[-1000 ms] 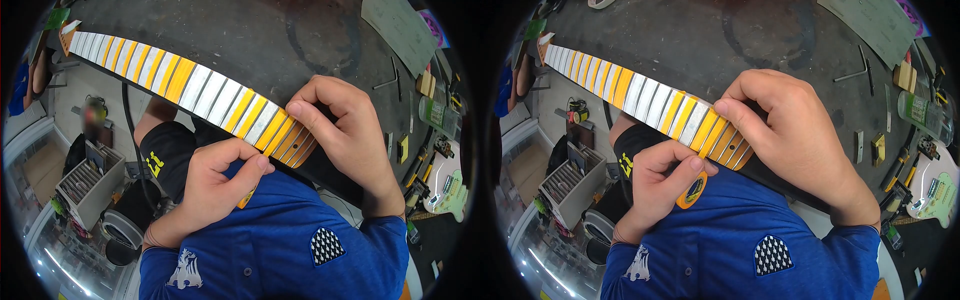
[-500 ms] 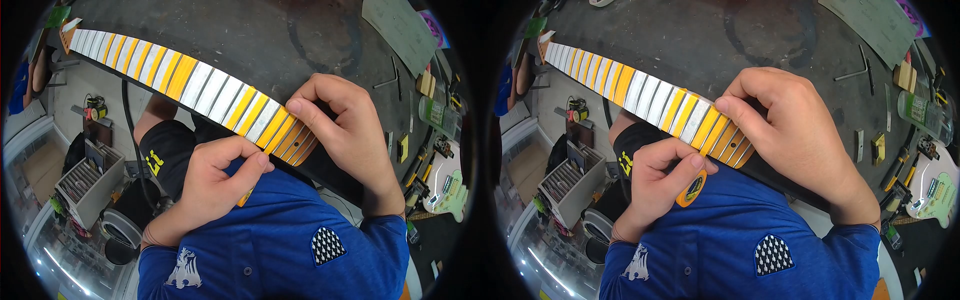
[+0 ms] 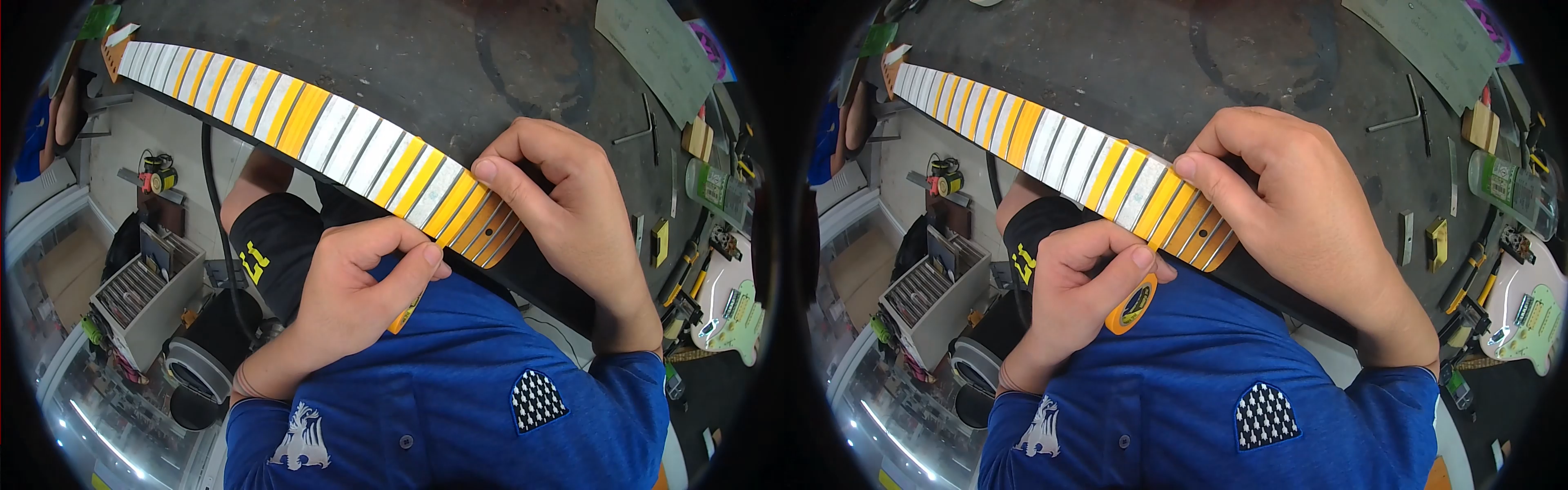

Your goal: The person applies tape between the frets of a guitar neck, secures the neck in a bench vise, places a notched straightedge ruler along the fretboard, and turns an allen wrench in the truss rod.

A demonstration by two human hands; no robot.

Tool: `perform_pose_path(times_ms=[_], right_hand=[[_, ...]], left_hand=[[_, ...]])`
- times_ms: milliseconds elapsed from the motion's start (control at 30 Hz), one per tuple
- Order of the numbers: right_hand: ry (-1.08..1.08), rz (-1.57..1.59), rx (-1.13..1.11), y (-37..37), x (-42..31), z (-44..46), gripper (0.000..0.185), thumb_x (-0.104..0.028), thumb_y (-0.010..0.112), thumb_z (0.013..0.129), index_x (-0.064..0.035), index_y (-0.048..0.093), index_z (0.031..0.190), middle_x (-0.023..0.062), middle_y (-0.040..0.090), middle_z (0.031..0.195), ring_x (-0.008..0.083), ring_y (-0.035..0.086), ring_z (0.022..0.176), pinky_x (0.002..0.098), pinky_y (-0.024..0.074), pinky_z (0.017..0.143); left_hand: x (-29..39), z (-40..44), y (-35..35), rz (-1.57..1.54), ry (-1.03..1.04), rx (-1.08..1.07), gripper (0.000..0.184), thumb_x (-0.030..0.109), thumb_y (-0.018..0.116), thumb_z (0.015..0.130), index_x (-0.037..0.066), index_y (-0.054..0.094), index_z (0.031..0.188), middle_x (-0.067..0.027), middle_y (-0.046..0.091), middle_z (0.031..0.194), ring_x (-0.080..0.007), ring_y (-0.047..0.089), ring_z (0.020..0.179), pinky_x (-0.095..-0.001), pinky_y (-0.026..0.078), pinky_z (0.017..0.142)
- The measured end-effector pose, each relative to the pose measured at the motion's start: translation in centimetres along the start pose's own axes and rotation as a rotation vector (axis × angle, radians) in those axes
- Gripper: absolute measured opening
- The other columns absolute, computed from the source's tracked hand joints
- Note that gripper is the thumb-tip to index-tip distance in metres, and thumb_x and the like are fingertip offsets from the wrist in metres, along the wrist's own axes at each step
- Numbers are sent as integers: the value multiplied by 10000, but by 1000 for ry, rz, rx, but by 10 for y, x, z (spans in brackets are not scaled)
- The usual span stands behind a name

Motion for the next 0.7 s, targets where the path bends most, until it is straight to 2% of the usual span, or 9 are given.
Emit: perform_pose_path(times_ms=[467,567,700], right_hand=[[-62,-87,-12,0,0,-1,152,-139,798,1106,8,781,1071,90,722,938,170,688,868,346,536,797],[-86,-132,28,6,-1,-6,117,-112,799,1095,3,777,1099,96,705,971,205,693,867,358,544,788],[-106,-216,243,17,-9,-17,102,-95,812,1071,-10,774,1112,103,689,996,268,707,858,393,561,764]], left_hand=[[-1,2,3,94,59,40,179,68,711,1167,-55,794,1066,-129,879,1009,-122,809,931,-291,654,877],[-5,2,3,106,85,48,175,71,710,1170,-57,788,1081,-128,879,1017,-123,811,936,-295,655,882],[-10,1,5,65,81,70,172,85,709,1179,-58,777,1112,-133,876,1033,-132,815,939,-297,654,890]])
Point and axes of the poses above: each hand's wrist, its own z-axis towards the middle knuckle, its own y-axis out of the palm, x = y × z, the point moved 1 cm from there along z, towards the middle knuckle
